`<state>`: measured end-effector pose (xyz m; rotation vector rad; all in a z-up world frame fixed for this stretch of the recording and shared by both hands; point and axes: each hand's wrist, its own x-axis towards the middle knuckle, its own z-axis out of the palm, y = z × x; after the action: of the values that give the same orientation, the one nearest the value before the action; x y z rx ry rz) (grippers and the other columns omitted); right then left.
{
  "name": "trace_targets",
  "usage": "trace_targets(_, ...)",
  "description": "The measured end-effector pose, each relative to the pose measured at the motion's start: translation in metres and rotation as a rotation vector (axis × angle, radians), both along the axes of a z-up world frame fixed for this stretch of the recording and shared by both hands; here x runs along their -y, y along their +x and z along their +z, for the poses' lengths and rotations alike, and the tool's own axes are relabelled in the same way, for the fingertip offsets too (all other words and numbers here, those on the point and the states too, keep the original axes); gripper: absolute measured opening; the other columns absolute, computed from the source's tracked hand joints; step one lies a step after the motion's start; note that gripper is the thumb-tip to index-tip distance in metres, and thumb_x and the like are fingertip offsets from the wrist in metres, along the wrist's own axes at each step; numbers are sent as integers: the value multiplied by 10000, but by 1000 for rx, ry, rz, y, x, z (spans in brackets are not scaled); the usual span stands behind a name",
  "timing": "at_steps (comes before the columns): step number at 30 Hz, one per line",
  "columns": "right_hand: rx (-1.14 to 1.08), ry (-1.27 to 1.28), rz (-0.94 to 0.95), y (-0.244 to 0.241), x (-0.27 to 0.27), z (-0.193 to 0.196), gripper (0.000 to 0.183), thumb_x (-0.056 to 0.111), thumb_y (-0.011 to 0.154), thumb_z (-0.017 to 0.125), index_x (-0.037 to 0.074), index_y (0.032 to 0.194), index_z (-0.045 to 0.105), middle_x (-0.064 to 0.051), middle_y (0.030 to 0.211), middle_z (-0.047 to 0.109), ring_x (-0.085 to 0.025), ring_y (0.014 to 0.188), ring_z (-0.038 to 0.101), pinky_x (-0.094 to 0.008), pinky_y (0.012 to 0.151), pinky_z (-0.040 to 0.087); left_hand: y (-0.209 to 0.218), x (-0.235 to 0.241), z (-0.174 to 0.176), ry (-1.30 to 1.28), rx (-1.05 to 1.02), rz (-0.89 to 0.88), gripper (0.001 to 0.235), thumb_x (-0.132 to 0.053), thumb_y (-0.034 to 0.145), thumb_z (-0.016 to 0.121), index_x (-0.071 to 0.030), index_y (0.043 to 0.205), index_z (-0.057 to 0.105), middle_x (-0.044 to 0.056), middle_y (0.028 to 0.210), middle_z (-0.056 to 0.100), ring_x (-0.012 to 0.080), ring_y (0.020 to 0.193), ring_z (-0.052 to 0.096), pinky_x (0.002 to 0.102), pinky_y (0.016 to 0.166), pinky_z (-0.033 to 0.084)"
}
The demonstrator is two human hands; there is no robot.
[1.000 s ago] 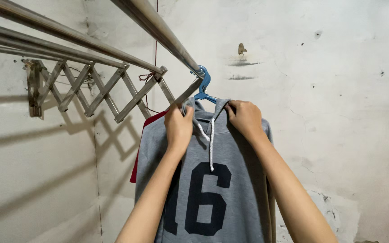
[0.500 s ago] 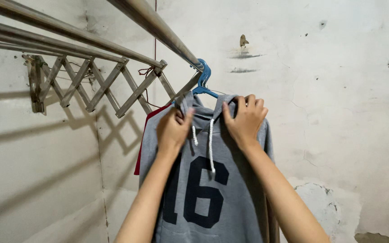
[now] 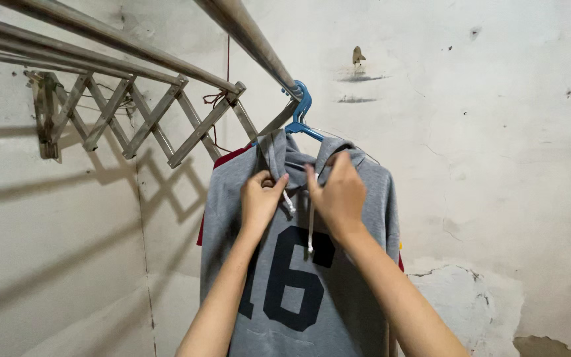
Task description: The person picks up a grey hoodie, a dark blue jacket, and a pair of black leggings from a laundry basket, places each item onto a blue plastic hanger, and hangs them onto a metal drying rack.
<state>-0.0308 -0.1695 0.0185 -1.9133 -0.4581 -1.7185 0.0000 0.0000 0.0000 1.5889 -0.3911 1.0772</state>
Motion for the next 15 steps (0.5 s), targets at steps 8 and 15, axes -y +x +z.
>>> trace_targets(8,25,-157,-4,-1,-22,2,164,225,973,662,63,965,643,-122,942,673,-254,872,645,-417,732,546,26,-30,15,-4,-16,6,450,-493,963,659,-62,1052,757,137,1004,761,212,896,696,363,823,535)
trace_targets(15,-139,-11,-174,34,87,31,501,332,832,810,60,1240,707,-168,1131,701,-329,1046,633,-474,880,468,48,-103,-5,174,72,399,547,-365,892,767,37,1246,656,260,1178,697,384,1110,648,426,934,494)
